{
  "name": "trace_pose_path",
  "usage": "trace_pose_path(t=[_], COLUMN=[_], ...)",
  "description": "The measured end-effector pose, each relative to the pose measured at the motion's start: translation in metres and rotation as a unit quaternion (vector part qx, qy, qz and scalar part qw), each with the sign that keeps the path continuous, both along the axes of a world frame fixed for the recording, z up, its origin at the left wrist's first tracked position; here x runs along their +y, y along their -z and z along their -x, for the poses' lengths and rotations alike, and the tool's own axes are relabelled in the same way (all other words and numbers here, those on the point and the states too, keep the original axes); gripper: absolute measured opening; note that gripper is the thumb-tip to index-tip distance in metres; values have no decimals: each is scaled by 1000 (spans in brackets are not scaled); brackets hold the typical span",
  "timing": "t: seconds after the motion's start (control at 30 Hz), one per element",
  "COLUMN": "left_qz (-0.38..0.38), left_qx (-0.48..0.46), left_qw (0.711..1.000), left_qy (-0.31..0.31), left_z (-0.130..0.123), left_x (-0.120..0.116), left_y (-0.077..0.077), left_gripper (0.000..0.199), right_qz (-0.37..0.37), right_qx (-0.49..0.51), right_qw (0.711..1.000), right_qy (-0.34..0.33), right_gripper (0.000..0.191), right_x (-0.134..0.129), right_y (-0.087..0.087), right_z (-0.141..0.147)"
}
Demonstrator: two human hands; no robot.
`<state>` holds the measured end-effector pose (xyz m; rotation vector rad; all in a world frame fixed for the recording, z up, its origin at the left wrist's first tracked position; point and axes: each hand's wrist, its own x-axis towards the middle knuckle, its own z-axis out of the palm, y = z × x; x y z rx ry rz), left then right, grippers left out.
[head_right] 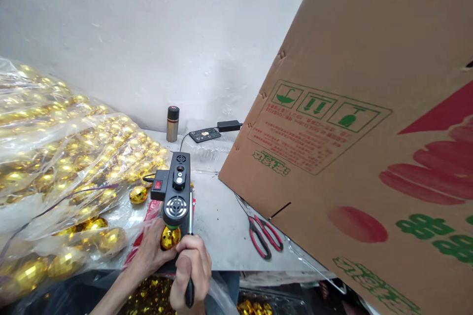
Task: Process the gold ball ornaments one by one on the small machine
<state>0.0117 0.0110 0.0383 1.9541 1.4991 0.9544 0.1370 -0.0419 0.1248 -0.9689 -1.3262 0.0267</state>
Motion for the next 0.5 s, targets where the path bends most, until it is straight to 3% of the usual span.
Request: trace_pose_path(t=[0.23, 0.5], left_qz=[-3, -8], left_qx=[-2, -3], left_qw=[1000, 1000], left_qy=[8, -3], left_z=[2, -2], left_x=[-1, -1], left_y=[-3, 2], left_gripper=[32, 33], right_qz=[40, 38], right_qx=[53, 54], right_qw=[998, 998], right_qy=[8, 14], right_gripper=[34, 36], right_x=[-5, -6], right_y=[-1, -2], right_z=[10, 12])
